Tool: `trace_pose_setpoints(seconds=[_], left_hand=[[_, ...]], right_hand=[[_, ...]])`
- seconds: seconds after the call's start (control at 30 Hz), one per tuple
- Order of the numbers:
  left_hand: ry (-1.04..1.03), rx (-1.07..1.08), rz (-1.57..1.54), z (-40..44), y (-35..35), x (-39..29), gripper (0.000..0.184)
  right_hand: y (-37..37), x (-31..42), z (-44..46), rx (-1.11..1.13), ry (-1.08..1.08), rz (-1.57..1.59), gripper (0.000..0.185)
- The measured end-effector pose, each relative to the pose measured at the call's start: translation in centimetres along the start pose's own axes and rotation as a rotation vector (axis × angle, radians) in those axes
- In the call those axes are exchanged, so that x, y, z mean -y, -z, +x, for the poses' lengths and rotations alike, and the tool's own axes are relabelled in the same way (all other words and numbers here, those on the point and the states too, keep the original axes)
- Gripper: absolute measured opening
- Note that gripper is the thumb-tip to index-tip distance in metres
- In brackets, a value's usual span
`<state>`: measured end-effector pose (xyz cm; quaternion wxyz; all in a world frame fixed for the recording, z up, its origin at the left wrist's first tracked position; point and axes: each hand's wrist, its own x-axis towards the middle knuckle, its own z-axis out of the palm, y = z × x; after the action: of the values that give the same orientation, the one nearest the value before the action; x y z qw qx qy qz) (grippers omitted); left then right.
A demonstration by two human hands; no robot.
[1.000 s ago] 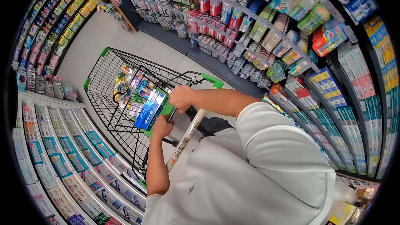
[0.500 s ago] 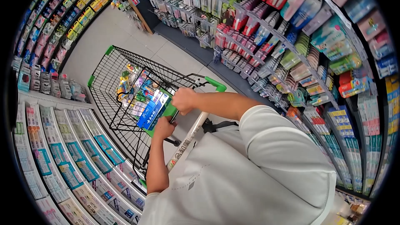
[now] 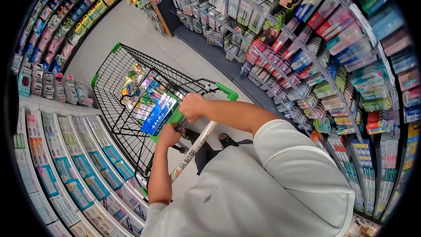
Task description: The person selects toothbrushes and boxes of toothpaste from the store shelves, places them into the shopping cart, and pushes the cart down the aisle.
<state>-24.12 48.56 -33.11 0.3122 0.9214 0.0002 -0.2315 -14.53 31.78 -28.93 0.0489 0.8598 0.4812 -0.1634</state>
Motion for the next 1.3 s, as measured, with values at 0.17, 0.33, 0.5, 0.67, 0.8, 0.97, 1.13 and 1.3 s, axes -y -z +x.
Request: trace_pose_setpoints(seconds=[0.17, 0.33, 0.5, 0.67, 0.8, 0.97, 1.13, 1.3], left_hand=[[0.038, 0.049, -0.028, 3.2, 4.0, 1.6, 0.026], [0.038, 0.027, 0.008, 6.4, 7.9, 2.9, 0.027], [0.016, 0.037, 0.076, 9.7, 10.6, 4.0, 0.029], [0.06, 0.092, 0.039, 12.0, 13.9, 5.3, 0.03], [0.034, 0.098, 0.074, 14.1, 16.2, 5.8, 0.029], [0.038, 0.109, 0.077, 16.6, 18.7, 7.3, 0.028], [0.024, 0.081, 0.065, 19.1, 21.4, 9.2, 0.027], [0.027, 0.077, 0.053, 21.6, 24.3, 10.4, 0.028]], right_hand=[[1.5, -1.9, 4.8, 0.014, 0.001, -0.002, 0.027], [2.7, -4.2, 9.4, 0.023, -0.011, 0.012, 0.029], [2.6, -6.5, 13.1, -0.052, -0.011, 0.001, 0.031], [4.0, -7.9, 16.6, -0.056, -0.021, 0.014, 0.032], [4.9, -9.1, 18.9, -0.048, -0.051, 0.038, 0.031], [6.1, -10.4, 22.1, -0.049, -0.059, 0.035, 0.03], [7.5, -11.7, 25.9, -0.047, -0.049, 0.044, 0.03], [8.8, -13.5, 29.4, -0.058, -0.019, 0.014, 0.031]])
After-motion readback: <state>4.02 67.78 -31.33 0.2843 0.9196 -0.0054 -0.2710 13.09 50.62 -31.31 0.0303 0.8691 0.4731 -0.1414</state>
